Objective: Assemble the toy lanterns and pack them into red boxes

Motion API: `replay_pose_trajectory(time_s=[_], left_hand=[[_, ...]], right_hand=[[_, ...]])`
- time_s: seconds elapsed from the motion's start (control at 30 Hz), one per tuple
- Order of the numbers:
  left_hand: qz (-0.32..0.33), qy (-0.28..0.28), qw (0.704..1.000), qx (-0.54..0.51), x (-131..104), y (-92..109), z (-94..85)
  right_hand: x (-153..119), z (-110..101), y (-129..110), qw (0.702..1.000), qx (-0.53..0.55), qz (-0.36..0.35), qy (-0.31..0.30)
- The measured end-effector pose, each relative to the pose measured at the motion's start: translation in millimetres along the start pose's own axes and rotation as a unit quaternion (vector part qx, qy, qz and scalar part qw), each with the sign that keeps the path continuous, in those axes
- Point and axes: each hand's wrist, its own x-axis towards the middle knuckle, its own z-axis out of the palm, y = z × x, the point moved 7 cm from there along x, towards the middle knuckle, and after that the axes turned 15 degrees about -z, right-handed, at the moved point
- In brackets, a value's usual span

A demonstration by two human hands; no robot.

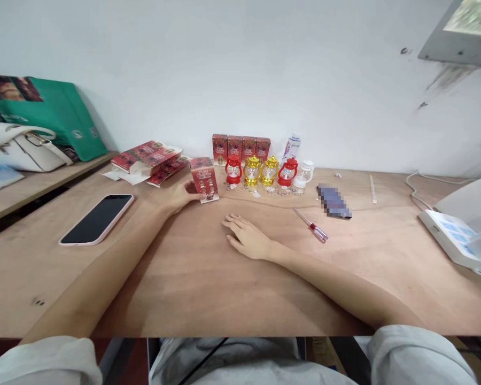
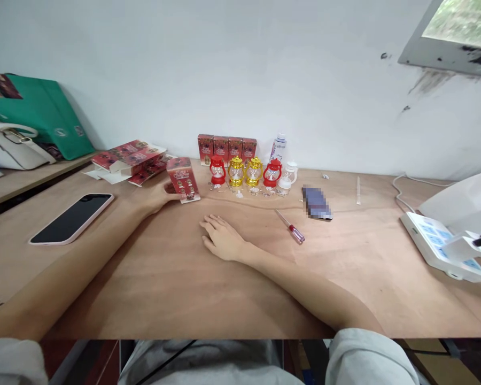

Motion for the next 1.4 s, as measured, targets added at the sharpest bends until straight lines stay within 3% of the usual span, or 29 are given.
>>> replay_pose_trajectory(time_s=[0.1,0.2,0.4,0.73,1.03,1.23,1.4], left_hand=[[0.000,0.134,0.991,0.016,16,-13,-16.4],[-0.011,0.255,0.963,0.090,37,-18,-29.7],[-0.037,0.325,0.930,0.171,84,-9,-33.8],[-0.064,0.333,0.912,0.230,130,1,-22.3],[-0.119,0.256,0.896,0.344,151,-3,-9.4],[-0.057,0.232,0.890,0.388,134,-1,12.9],[0.082,0.232,0.865,0.438,110,17,32.2]], right_hand=[[0,0,0,1.000,-0.006,0.004,-0.002],[0,1,-1,1.000,-0.005,0.004,0.003],[0,1,-1,1.000,-0.002,0.001,0.011],[1,2,-3,0.999,-0.023,-0.007,0.028],[6,3,-7,0.998,-0.046,-0.011,0.029],[7,2,-6,0.999,-0.029,-0.011,0.020],[8,1,-5,1.000,-0.024,-0.012,0.014]])
